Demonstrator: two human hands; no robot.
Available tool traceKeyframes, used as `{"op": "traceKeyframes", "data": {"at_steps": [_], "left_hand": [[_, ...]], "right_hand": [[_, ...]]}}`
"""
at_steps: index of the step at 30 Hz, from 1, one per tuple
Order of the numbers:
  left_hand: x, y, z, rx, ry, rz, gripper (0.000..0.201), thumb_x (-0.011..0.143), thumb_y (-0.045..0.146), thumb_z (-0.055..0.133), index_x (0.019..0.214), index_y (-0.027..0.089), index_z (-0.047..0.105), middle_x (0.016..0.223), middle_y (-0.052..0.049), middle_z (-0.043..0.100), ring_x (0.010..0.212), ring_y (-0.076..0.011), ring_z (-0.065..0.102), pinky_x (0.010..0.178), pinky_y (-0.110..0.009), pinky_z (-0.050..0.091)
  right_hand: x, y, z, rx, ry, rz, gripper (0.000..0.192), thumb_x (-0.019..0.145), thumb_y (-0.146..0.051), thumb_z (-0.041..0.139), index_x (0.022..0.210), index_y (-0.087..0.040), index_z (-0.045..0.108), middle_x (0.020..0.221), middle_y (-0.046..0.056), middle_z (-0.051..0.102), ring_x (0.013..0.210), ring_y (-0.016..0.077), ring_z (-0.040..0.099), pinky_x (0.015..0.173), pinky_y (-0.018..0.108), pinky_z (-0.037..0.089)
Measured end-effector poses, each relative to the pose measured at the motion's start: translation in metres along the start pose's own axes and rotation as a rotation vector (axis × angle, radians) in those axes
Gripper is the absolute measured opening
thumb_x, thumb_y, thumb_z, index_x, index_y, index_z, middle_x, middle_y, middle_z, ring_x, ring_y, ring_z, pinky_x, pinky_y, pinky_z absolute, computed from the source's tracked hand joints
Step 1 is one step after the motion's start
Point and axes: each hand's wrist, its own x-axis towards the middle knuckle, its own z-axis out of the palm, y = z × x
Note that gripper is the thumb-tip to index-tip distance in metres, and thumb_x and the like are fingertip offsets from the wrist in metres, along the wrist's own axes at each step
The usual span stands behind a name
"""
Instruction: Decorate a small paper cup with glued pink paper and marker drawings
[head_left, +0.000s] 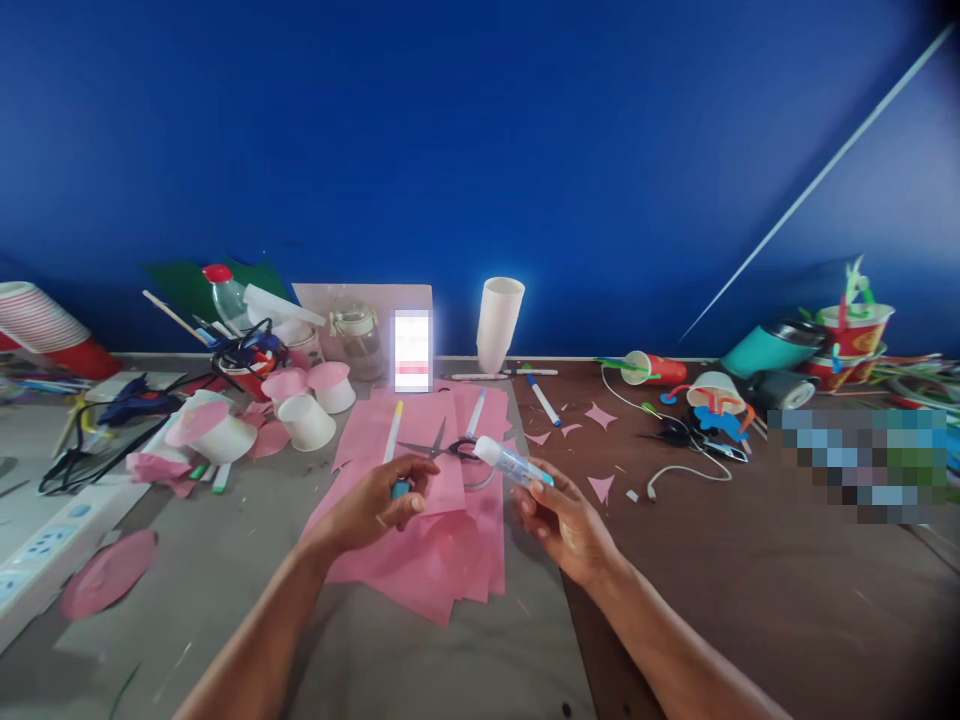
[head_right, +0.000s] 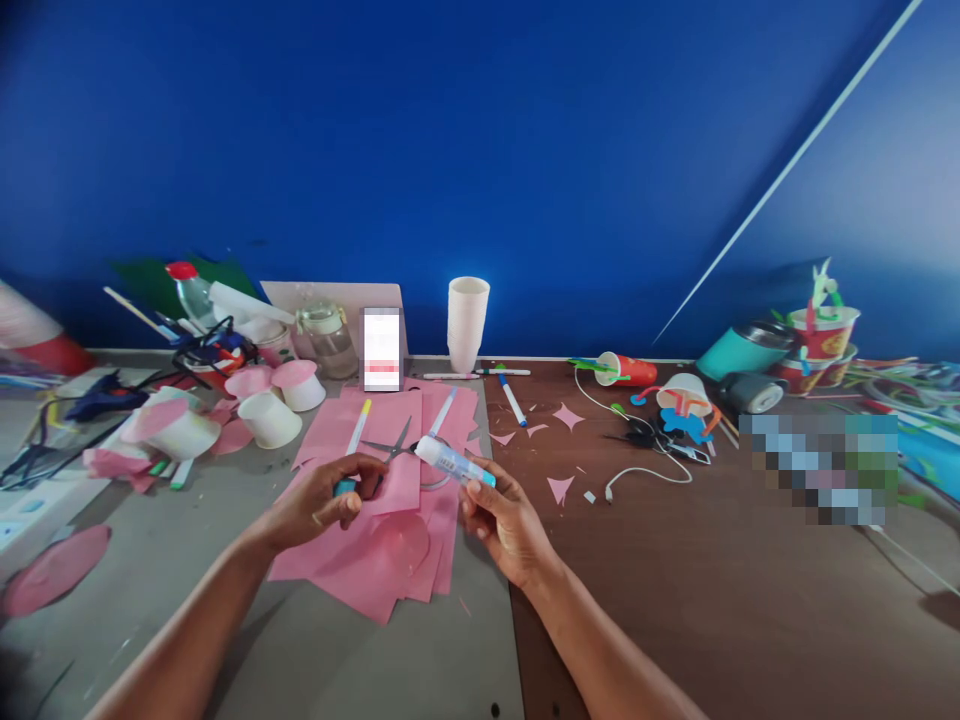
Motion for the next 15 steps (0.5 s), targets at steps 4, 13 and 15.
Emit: {"op": "traceKeyframes", "data": {"at_steps": [4,13,15], "left_hand": [[0.001,0.006,0.002,0.326,-0.070,-0.056,0.028,0.081,0.042,0.073,0.096,0.019,0.067,0.089,-0.003,0.068,0.076,-0.0167,0.057,0.069,-0.027,0.045],[0.002,0.006,0.020,0.573,-0.183,-0.102,0.020,0.088,0.035,0.062,0.100,0.020,0.069,0.093,-0.005,0.073,0.081,-0.0220,0.064,0.070,-0.028,0.041],[0.002,0.004,0.021,0.573,-0.203,-0.104,0.024,0.089,0.038,0.062,0.104,0.021,0.069,0.094,-0.006,0.074,0.081,-0.0226,0.065,0.070,-0.028,0.042]], "right_hand": [[-0.004,-0.002,-0.004,-0.125,-0.007,-0.088,0.045,0.062,-0.045,0.090,0.096,-0.021,0.074,0.051,-0.007,0.048,0.050,0.0092,0.037,0.048,0.021,0.024],[-0.020,-0.003,0.007,-0.668,-0.268,-0.252,0.025,0.076,-0.041,0.077,0.084,-0.019,0.070,0.068,-0.001,0.055,0.057,0.0127,0.044,0.053,0.026,0.036],[-0.021,-0.001,0.009,-0.745,-0.274,-0.297,0.022,0.079,-0.040,0.074,0.085,-0.019,0.068,0.069,-0.001,0.056,0.058,0.0132,0.046,0.052,0.026,0.037]]}}
